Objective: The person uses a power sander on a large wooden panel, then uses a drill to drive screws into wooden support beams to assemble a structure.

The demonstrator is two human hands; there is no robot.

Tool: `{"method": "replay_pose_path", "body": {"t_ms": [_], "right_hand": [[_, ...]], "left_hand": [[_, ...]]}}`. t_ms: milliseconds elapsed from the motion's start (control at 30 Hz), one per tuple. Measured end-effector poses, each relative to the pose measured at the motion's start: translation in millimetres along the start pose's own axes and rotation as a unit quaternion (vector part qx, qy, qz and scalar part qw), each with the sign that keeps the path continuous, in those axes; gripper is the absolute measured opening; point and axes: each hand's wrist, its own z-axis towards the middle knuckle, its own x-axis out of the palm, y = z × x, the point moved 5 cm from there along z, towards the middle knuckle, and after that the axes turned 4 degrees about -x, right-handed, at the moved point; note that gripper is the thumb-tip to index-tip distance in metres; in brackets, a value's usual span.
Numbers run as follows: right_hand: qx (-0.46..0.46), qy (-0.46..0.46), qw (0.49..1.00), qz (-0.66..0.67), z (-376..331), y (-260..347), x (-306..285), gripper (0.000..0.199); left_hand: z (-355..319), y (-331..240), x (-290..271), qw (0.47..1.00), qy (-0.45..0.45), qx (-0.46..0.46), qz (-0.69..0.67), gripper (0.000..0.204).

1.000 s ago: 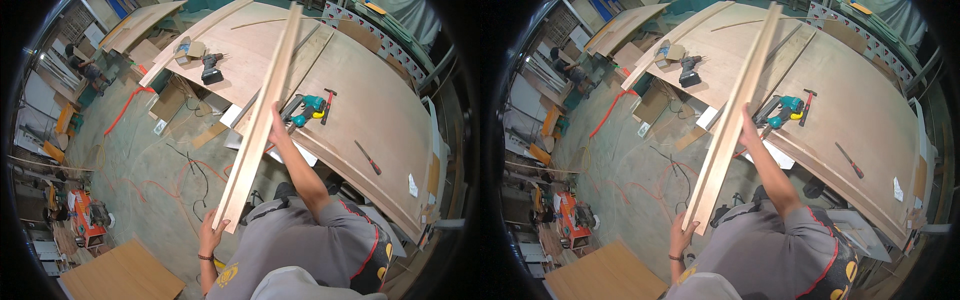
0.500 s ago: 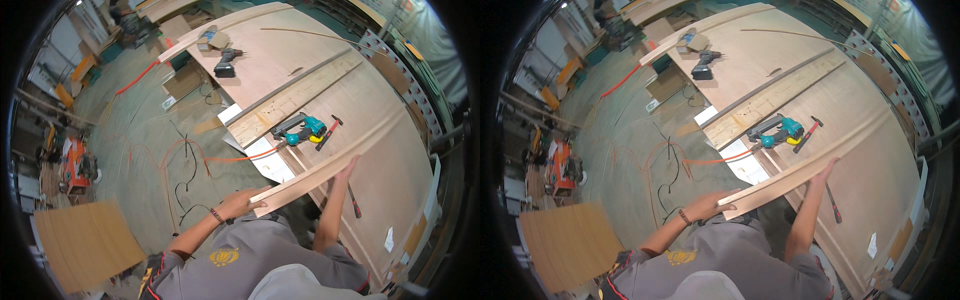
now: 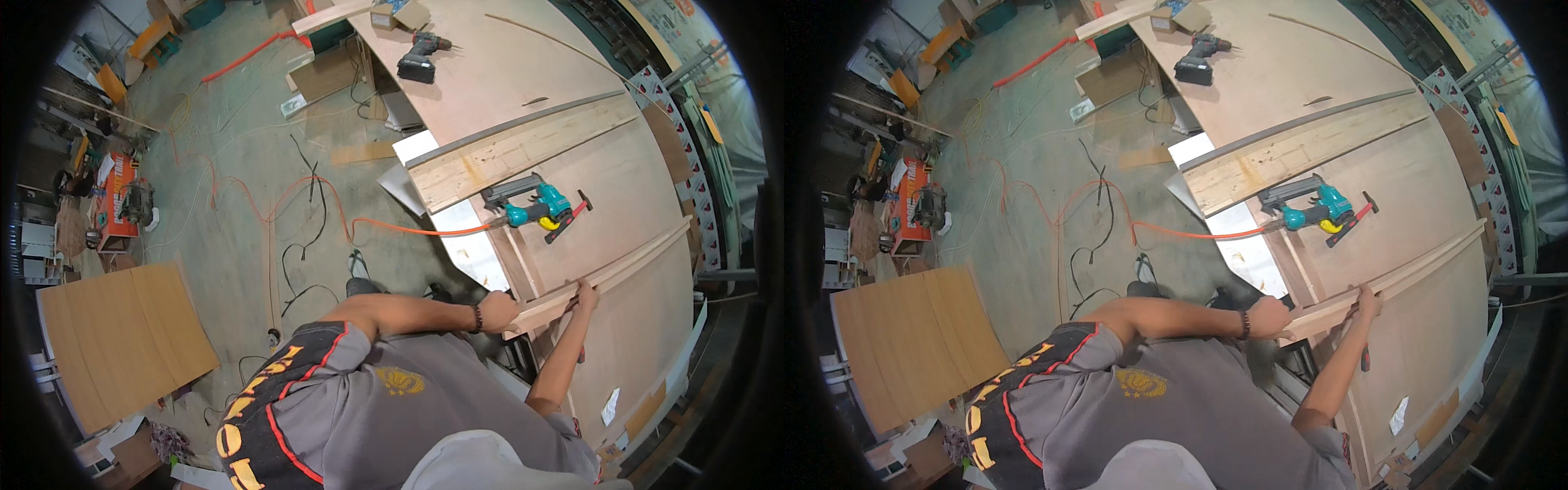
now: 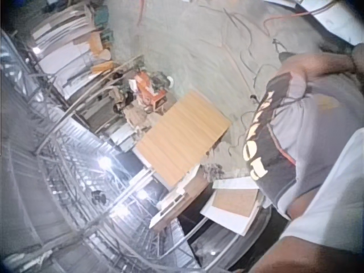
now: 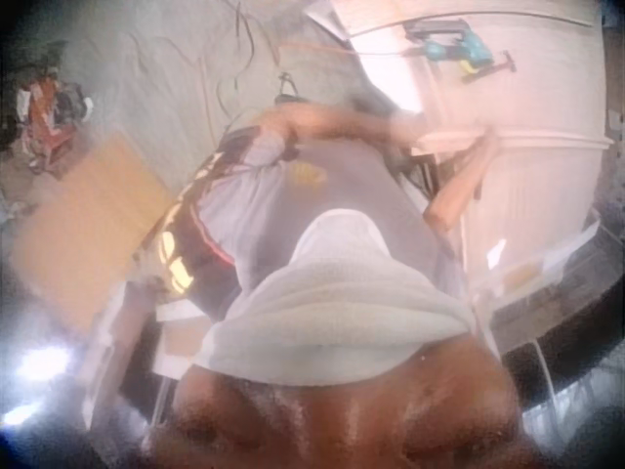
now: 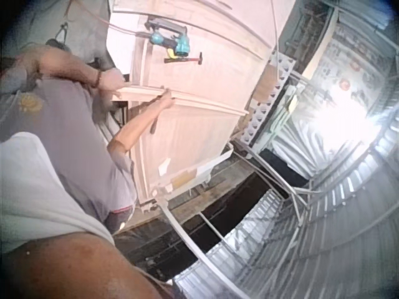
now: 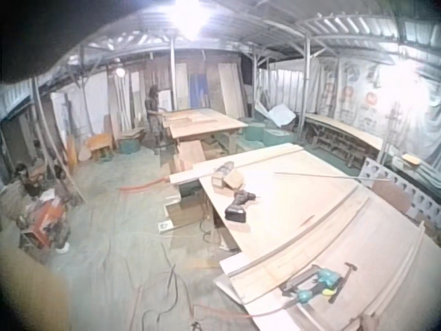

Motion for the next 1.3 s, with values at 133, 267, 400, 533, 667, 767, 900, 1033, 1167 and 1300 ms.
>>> {"method": "replay_pose_path", "body": {"t_ms": [133,267,400,533,667,767,900,1033,1167,1300], "right_hand": [[0.019,-0.025,0.99,-0.135,66,-58,-44,0.047],[0.08,-0.142,0.931,-0.327,22,-31,-10,0.06],[-0.028,-0.282,0.919,-0.275,-40,63,75,0.077],[-0.342,-0.125,0.908,-0.207,-136,213,261,0.06],[-0.408,0.043,0.908,-0.081,-183,325,422,0.059],[-0.429,0.1,0.866,-0.237,-200,406,518,0.067],[-0.419,0.143,0.822,-0.358,-186,475,611,0.077],[-0.359,0.19,0.826,-0.391,-135,496,683,0.081],[-0.312,0.264,0.839,-0.358,-99,494,724,0.07],[-0.287,0.283,0.863,-0.305,-80,480,719,0.065]], "left_hand": [[-16,4,-24,0.992,0.059,0.109,-0.018,0.069],[-104,109,-95,0.992,0.03,0.082,-0.092,0.064],[-175,262,-137,0.986,-0.072,-0.046,-0.147,0.054],[-218,353,-188,0.985,-0.005,-0.136,-0.11,0.057],[-211,386,-218,0.979,-0.054,-0.111,-0.16,0.063],[-211,399,-234,0.966,-0.037,-0.149,-0.207,0.063],[-215,455,-229,0.961,-0.048,-0.149,-0.229,0.058],[-228,520,-256,0.909,-0.028,-0.27,-0.317,0.054],[-245,590,-272,0.858,-0.068,-0.358,-0.362,0.053],[-223,641,-284,0.847,-0.06,-0.364,-0.383,0.045]]}}
